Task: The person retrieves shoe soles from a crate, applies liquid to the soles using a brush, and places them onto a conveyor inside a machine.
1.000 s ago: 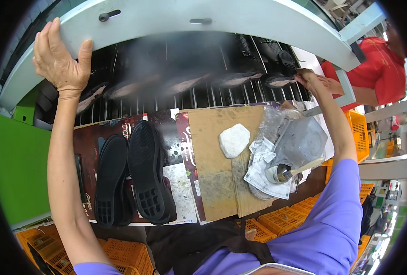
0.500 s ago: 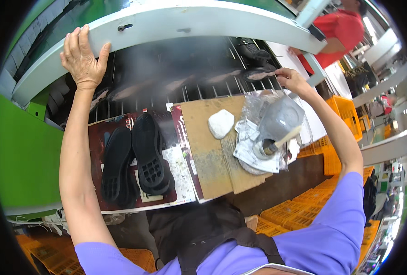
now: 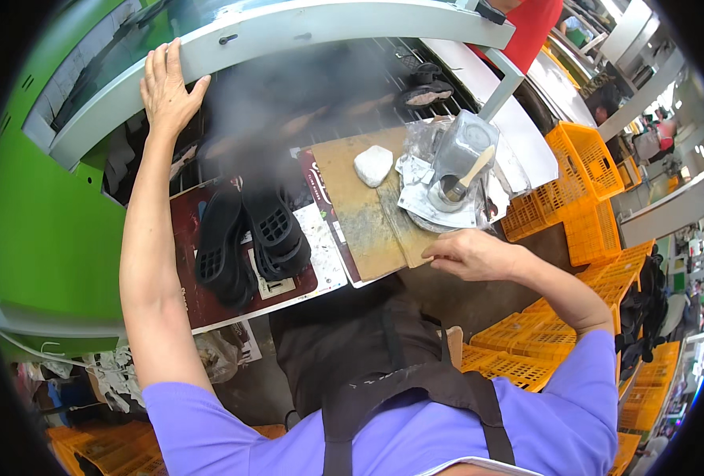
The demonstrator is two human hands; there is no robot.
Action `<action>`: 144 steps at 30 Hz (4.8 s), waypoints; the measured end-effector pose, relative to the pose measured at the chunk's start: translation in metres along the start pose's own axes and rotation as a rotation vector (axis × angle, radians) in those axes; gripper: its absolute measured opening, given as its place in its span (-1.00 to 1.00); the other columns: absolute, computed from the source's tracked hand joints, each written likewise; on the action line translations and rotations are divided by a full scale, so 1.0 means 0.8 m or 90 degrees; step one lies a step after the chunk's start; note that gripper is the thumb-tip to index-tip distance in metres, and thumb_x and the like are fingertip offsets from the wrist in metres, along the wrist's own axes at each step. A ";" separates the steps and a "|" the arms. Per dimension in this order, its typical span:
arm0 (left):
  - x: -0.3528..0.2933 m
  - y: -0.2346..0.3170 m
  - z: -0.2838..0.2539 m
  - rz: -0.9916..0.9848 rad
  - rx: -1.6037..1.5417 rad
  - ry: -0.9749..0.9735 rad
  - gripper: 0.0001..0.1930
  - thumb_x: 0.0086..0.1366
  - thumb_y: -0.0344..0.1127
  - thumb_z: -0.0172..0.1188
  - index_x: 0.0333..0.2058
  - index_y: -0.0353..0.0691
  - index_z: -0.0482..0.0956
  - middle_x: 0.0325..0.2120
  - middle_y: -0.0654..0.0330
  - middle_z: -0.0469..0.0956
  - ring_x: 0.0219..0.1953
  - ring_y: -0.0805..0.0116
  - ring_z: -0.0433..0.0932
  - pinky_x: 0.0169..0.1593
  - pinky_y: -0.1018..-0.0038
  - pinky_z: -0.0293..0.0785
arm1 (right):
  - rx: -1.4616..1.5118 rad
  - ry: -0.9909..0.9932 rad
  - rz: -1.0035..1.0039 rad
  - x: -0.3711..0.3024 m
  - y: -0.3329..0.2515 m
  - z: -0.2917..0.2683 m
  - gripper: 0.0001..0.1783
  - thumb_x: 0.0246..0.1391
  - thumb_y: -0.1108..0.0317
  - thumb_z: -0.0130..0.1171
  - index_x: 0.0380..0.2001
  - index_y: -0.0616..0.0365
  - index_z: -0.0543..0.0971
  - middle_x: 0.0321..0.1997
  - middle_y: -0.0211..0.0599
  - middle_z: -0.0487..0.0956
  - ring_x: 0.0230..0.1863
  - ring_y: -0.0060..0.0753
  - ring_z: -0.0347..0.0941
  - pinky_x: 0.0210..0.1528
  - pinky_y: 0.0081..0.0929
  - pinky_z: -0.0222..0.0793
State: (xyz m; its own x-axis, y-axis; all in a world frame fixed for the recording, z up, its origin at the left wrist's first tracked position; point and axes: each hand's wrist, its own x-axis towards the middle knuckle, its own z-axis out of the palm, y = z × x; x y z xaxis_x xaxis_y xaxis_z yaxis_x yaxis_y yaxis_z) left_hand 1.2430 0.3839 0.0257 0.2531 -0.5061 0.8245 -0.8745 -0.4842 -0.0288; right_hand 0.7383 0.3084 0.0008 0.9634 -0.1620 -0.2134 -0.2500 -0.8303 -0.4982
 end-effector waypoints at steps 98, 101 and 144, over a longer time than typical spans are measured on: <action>-0.239 0.296 -0.110 -0.619 -1.321 -0.413 -0.24 0.04 -0.41 0.33 0.21 -0.11 0.16 0.18 0.06 0.25 0.18 0.29 0.29 0.16 0.34 0.28 | 0.582 0.759 0.348 0.006 0.150 0.065 -0.77 0.08 0.31 0.22 -0.35 0.30 0.58 -0.51 -0.33 0.58 -0.59 -0.66 0.47 -0.53 -0.74 0.36; -0.247 0.302 -0.097 -0.576 -1.243 -0.376 -0.26 0.05 -0.45 0.29 0.21 -0.10 0.16 0.22 0.12 0.20 0.17 0.34 0.29 0.11 0.38 0.31 | 0.560 0.751 0.347 0.008 0.133 0.085 -0.80 0.07 0.37 0.22 -0.33 0.32 0.57 -0.52 -0.32 0.58 -0.56 -0.65 0.49 -0.51 -0.73 0.39; -0.302 0.374 -0.101 -0.309 -1.074 -0.602 -0.51 0.09 -0.33 0.30 -0.01 -0.29 0.37 -0.01 0.10 0.41 0.03 0.35 0.38 0.12 0.42 0.29 | 0.667 0.553 -0.006 0.059 -0.054 0.092 -0.86 0.10 0.55 0.13 -0.26 0.39 0.52 -0.46 -0.15 0.61 -0.49 -0.54 0.56 -0.43 -0.66 0.50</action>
State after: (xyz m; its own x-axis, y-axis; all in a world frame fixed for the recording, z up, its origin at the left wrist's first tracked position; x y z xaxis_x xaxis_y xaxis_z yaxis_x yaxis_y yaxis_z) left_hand 0.8866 0.4190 -0.1368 0.1497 -0.9858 0.0760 0.0294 0.0813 0.9963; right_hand 0.7871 0.3763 -0.0495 0.6185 -0.7616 0.1935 0.1760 -0.1057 -0.9787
